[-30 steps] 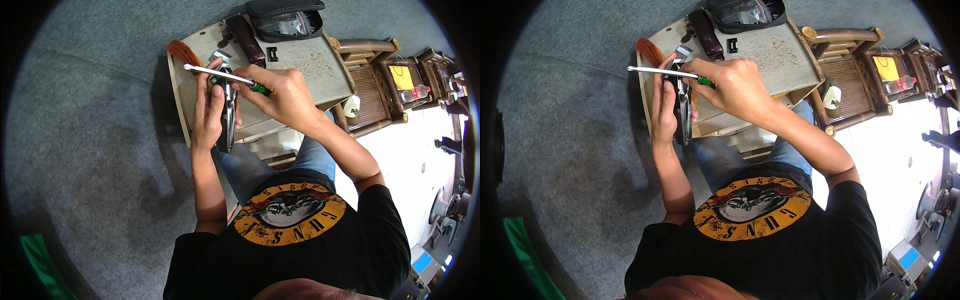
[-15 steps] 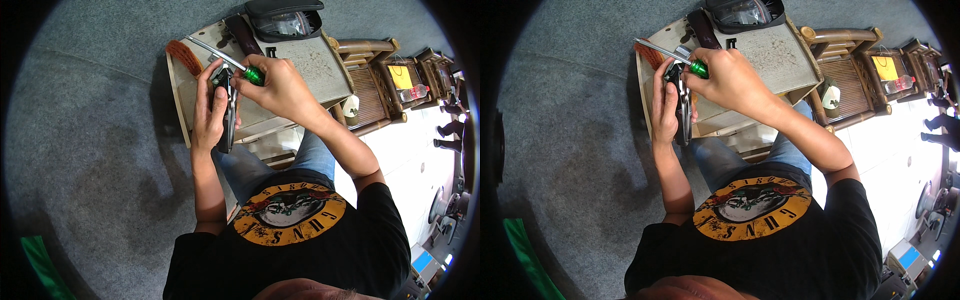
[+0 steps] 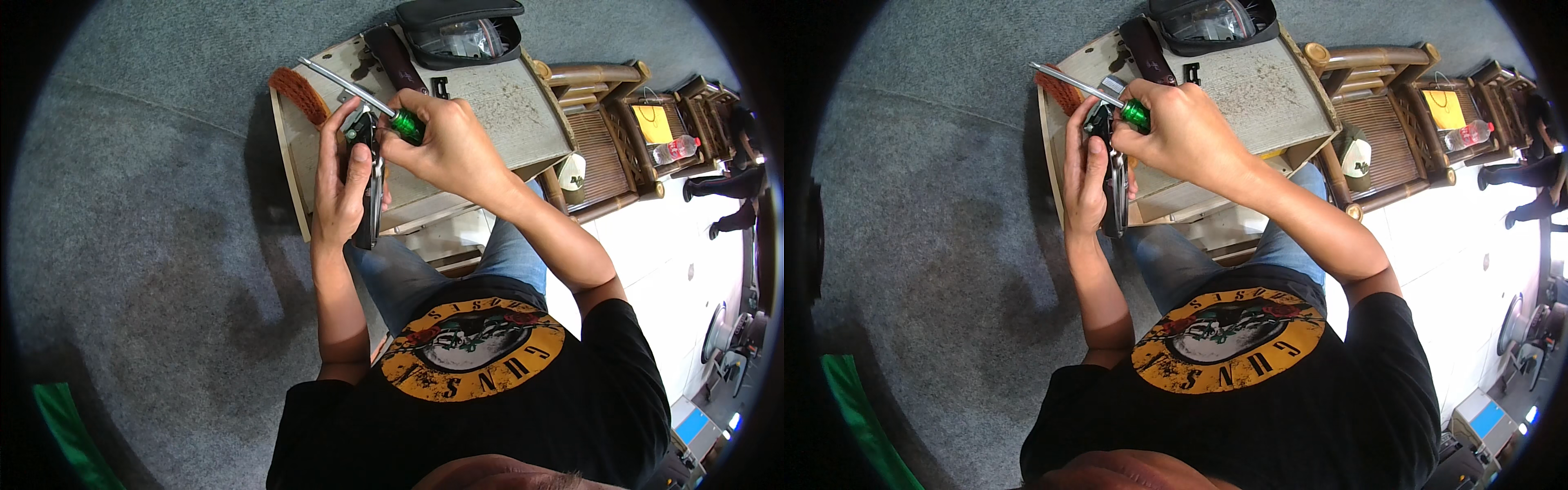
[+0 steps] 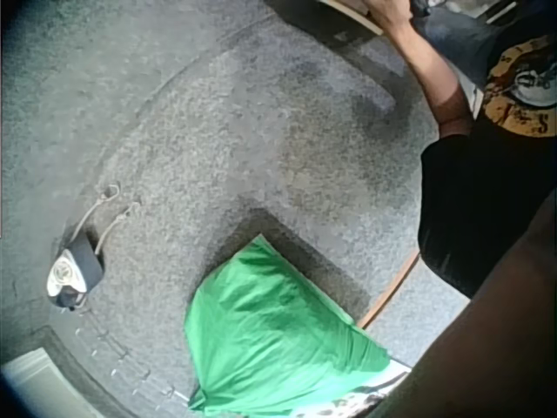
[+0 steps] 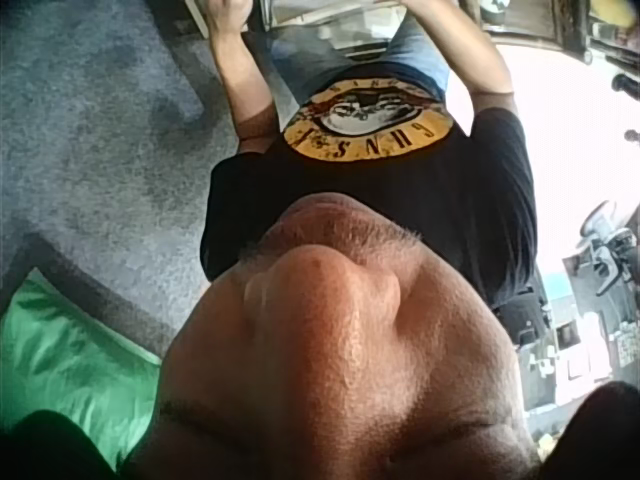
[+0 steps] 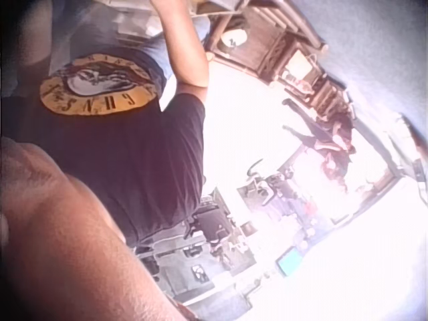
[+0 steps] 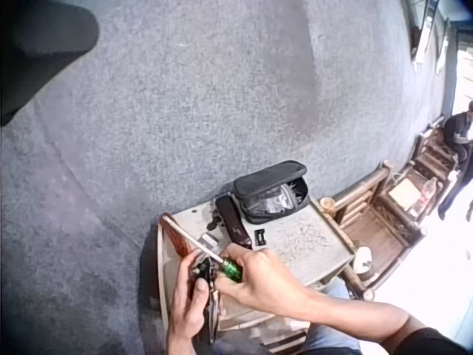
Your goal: The person unscrews a screw from a pair of hair clippers using a screwdriver and then removes the metal blade assembly from the plastic housing.
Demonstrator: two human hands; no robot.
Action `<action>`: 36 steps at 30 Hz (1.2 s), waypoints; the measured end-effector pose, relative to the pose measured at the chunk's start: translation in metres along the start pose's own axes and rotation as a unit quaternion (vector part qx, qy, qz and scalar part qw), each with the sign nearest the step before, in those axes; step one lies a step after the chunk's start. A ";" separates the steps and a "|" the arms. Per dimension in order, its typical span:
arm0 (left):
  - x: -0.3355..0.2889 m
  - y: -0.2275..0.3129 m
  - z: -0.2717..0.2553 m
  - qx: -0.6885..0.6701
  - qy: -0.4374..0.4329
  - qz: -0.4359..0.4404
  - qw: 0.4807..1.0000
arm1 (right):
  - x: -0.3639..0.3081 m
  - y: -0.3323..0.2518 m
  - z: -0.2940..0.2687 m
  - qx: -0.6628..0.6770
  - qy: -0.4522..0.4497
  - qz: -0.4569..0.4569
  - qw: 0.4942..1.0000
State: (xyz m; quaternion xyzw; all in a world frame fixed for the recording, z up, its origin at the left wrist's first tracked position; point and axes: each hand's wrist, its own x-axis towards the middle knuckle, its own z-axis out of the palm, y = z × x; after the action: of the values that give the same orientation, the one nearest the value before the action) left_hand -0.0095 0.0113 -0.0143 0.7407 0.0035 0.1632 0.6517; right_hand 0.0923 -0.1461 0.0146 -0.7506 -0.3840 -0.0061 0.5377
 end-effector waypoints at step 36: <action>0.007 -0.004 0.003 -0.084 0.047 -0.025 0.995 | -0.024 0.056 -0.082 0.165 -0.176 0.048 0.969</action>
State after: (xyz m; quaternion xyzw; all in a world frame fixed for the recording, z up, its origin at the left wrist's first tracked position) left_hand -0.0009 0.0104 -0.0167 0.6746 0.0390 0.1817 0.7144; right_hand 0.1411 -0.2335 -0.0057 -0.6585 -0.4316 0.2149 0.5779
